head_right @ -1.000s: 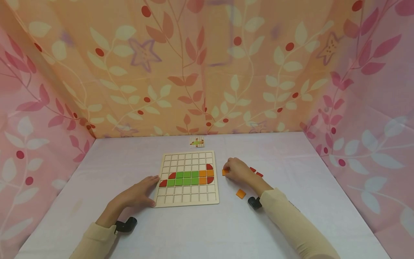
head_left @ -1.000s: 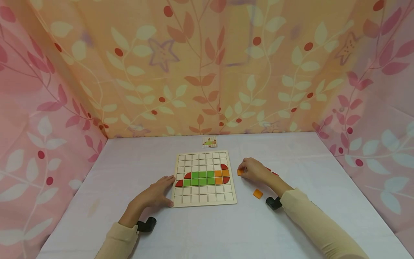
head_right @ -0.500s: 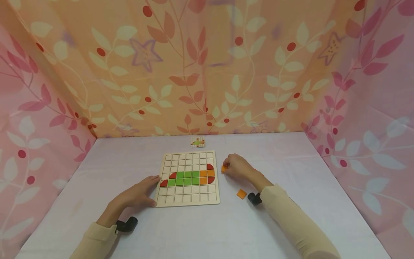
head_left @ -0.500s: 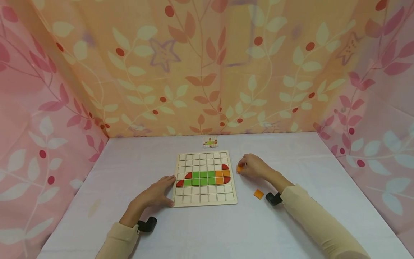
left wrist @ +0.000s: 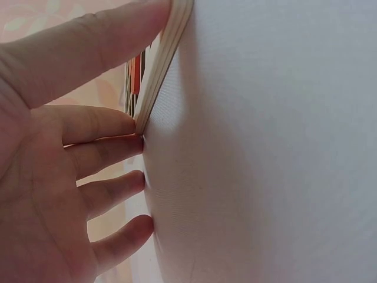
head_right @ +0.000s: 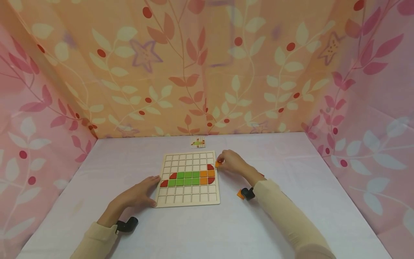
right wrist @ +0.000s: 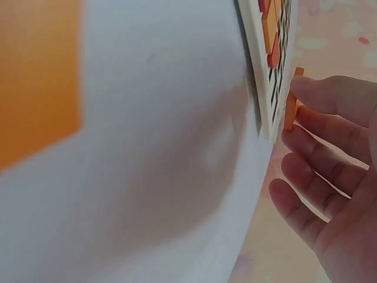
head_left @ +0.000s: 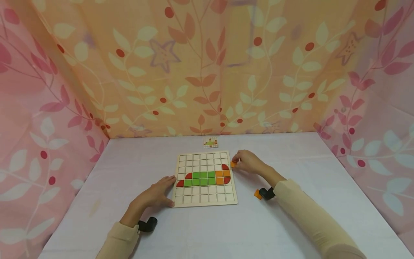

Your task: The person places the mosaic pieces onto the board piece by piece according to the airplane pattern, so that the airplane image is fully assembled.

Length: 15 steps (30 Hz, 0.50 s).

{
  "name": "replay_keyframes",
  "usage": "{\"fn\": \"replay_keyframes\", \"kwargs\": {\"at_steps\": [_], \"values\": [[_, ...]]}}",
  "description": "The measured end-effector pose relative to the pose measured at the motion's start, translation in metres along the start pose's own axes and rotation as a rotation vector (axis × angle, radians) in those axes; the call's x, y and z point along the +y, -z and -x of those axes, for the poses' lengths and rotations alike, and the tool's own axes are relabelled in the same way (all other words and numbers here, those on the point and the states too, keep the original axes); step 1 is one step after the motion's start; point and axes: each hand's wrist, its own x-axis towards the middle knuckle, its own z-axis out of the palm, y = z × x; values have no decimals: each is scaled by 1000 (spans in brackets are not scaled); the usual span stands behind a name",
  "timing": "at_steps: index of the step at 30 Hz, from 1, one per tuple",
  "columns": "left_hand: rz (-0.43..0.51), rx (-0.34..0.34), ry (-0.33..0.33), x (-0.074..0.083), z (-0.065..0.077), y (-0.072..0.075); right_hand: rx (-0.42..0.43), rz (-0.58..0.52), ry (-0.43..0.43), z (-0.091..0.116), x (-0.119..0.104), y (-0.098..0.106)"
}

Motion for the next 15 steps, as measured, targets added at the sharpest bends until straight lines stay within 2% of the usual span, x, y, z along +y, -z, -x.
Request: {"fn": "replay_keyframes", "kwargs": {"at_steps": [8, 15], "values": [[8, 4, -2, 0, 0, 0, 26, -10, 85, -18, -13, -5], [0, 7, 2, -2, 0, -2, -6, -17, 52, -35, -26, -13]]}}
